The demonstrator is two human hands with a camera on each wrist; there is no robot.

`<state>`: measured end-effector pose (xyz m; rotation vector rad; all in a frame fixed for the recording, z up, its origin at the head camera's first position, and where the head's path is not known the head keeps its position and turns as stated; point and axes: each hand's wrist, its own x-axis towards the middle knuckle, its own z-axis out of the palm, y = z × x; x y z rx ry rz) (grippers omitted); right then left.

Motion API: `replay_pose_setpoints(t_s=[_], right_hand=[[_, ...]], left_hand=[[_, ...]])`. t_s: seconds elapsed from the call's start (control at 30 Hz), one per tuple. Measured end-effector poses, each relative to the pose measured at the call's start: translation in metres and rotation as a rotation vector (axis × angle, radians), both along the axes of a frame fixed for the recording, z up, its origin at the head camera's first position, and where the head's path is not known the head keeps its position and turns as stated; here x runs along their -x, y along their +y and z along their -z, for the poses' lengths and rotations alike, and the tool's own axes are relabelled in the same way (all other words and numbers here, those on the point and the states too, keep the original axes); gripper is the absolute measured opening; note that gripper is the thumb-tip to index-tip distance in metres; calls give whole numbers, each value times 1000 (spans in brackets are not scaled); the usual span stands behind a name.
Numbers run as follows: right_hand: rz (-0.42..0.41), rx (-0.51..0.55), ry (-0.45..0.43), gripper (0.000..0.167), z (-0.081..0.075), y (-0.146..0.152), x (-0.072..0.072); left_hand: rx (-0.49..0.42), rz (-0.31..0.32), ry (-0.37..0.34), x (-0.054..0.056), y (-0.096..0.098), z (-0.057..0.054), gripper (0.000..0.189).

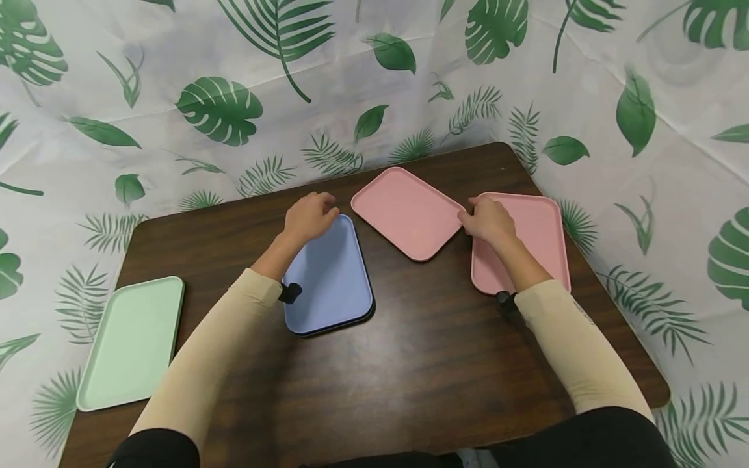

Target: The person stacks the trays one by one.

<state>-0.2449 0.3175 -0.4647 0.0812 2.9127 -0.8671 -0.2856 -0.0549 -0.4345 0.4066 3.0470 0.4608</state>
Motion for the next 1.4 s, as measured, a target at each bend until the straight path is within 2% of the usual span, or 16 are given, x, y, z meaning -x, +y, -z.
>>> replay_pose_setpoints(t_s=[0.13,0.27,0.4,0.57,0.73,0.97,1.23,1.4], right_hand=[[-7,-24,-41,62,7,0,4],[10,-24,-49,60,9,2,5],[13,-20,-60,59,9,3,5],[-4,-22,-80,57,9,1,4],[-39,-41,-81,40,13,-1,7],[-45,-73,-66,24,14,-4,12],[-35,-64,-87,24,13,-3,13],[-39,-58,-79,20,15,-3,14]], left_hand=[[32,-13,-34,14,12,8,37],[80,-19,-93,25,24,10,37],[135,-14,-122,31,40,11,30],[188,0,-142,33,61,12,25],[223,-17,-161,33,73,15,28],[259,-66,-168,36,72,23,26],[226,-64,-166,38,74,25,31],[217,-82,-204,38,73,25,30]])
